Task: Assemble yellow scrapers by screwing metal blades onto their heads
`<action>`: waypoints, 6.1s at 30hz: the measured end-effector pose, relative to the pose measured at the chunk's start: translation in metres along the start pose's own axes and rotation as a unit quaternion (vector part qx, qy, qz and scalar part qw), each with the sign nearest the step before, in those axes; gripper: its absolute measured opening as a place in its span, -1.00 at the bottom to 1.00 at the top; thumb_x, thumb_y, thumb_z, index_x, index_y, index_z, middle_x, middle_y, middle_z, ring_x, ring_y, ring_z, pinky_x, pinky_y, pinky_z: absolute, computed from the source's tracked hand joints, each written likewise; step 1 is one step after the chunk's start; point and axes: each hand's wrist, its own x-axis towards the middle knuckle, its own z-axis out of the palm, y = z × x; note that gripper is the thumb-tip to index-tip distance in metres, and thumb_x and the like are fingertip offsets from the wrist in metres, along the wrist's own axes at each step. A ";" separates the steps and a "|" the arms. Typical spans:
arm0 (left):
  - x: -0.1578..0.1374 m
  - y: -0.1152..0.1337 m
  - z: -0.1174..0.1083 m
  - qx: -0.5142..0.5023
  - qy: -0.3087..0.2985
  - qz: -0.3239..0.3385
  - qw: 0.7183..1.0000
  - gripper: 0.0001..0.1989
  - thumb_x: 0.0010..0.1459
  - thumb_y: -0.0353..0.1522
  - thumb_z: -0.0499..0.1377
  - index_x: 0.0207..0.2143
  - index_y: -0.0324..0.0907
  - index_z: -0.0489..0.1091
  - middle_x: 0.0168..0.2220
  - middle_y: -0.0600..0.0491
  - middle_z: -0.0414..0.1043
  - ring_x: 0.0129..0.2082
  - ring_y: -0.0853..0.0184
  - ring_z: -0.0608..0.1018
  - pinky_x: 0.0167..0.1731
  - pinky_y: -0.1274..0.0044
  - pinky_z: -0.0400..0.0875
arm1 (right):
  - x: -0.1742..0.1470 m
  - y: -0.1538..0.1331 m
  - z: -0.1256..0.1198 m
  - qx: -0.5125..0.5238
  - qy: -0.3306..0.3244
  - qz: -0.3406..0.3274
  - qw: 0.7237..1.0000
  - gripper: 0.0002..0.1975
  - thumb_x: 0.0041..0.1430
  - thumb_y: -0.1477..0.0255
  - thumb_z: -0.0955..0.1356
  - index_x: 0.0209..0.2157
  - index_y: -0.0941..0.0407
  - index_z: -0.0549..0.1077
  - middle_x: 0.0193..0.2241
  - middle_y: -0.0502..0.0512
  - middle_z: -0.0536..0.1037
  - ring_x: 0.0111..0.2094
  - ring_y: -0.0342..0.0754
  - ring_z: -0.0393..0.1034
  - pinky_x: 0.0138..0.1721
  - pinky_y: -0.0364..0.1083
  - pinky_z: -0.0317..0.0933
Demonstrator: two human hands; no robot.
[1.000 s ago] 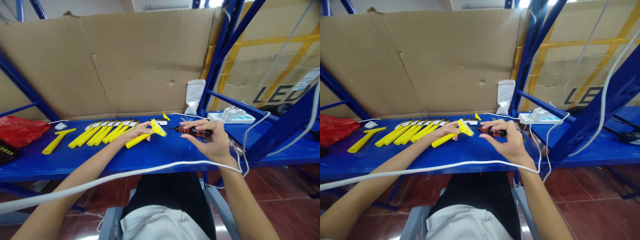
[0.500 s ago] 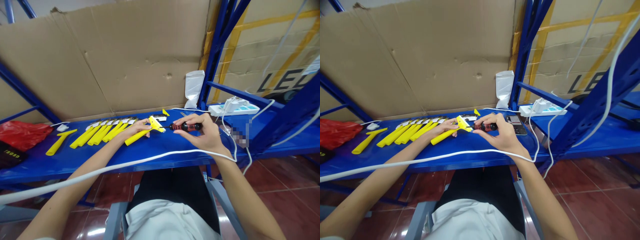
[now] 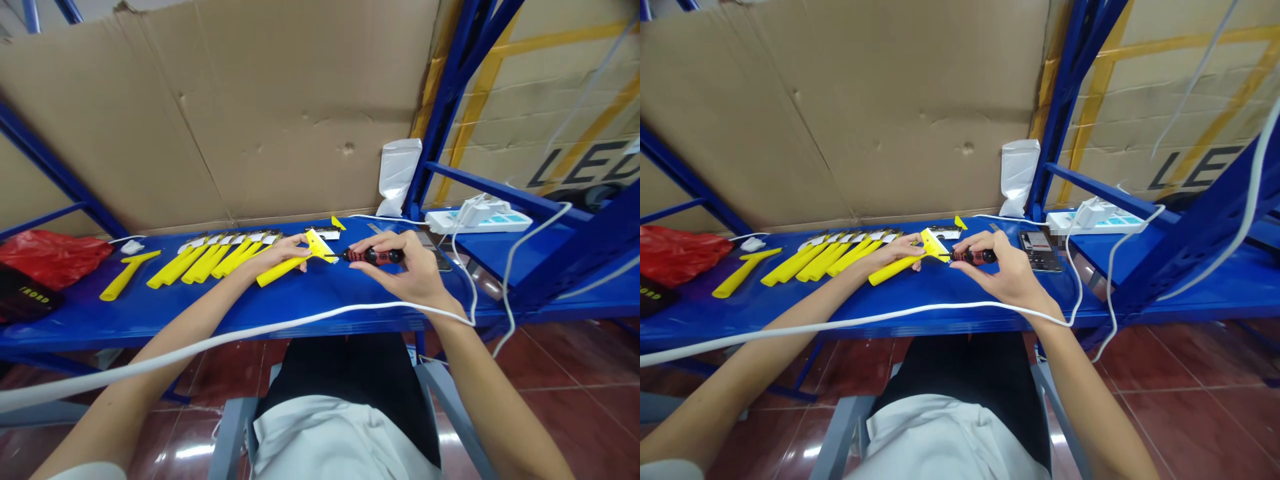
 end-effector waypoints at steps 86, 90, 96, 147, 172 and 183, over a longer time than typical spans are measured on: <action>-0.003 0.002 0.011 -0.064 0.156 0.063 0.984 -0.49 -0.11 -0.42 0.50 -0.17 -0.12 0.30 -0.48 0.18 0.53 -0.59 0.23 0.67 -0.46 0.42 0.66 | -0.005 0.003 0.000 -0.200 -0.053 0.049 0.977 -0.69 0.43 0.38 0.49 0.14 0.02 0.49 -0.02 0.20 0.66 -0.06 0.16 0.66 -0.06 0.11 0.61; -0.004 0.000 0.012 -0.066 0.153 0.056 0.984 -0.49 -0.11 -0.42 0.51 -0.19 -0.12 0.30 -0.48 0.15 0.53 -0.59 0.21 0.68 -0.50 0.44 0.65 | -0.007 0.004 0.003 -0.210 -0.029 0.066 0.975 -0.61 0.39 0.30 0.53 0.14 0.04 0.46 -0.07 0.19 0.65 -0.11 0.14 0.65 -0.09 0.10 0.61; -0.003 -0.002 0.010 -0.079 0.165 0.056 0.982 -0.50 -0.10 -0.42 0.52 -0.18 -0.14 0.32 -0.48 0.14 0.54 -0.58 0.23 0.67 -0.47 0.43 0.68 | -0.001 -0.002 0.002 -0.132 -0.068 0.087 0.985 -0.56 0.44 0.46 0.44 0.28 0.05 0.39 0.20 0.31 0.56 0.17 0.20 0.58 -0.02 0.10 0.62; -0.004 0.002 0.010 -0.052 0.175 0.065 0.981 -0.47 -0.09 -0.32 0.52 -0.17 -0.10 0.29 -0.47 0.15 0.54 -0.57 0.32 0.63 -0.64 0.62 0.41 | -0.009 0.013 0.008 -0.254 0.018 0.042 0.966 -0.57 0.31 0.20 0.58 0.08 0.03 0.48 -0.13 0.16 0.69 -0.23 0.12 0.68 -0.18 0.06 0.62; -0.005 0.004 0.011 -0.075 0.135 0.091 0.984 -0.42 -0.11 -0.30 0.56 -0.15 -0.12 0.29 -0.39 0.13 0.57 -0.57 0.32 0.63 -0.67 0.62 0.36 | 0.000 -0.013 0.020 -0.120 0.056 0.046 0.990 -0.66 0.29 0.44 0.58 0.05 0.01 0.55 -0.08 0.14 0.76 -0.06 0.14 0.71 0.07 0.16 0.60; -0.012 0.019 -0.003 -0.157 0.123 0.140 0.970 -0.46 -0.11 -0.36 0.55 -0.16 -0.11 0.33 -0.36 0.13 0.57 -0.58 0.38 0.59 -0.65 0.63 0.29 | 0.002 -0.111 0.044 0.081 -0.363 0.186 0.910 -0.76 0.40 0.24 0.52 -0.23 0.05 0.46 -0.37 -0.08 0.59 -0.39 -0.16 0.48 -0.34 -0.19 0.34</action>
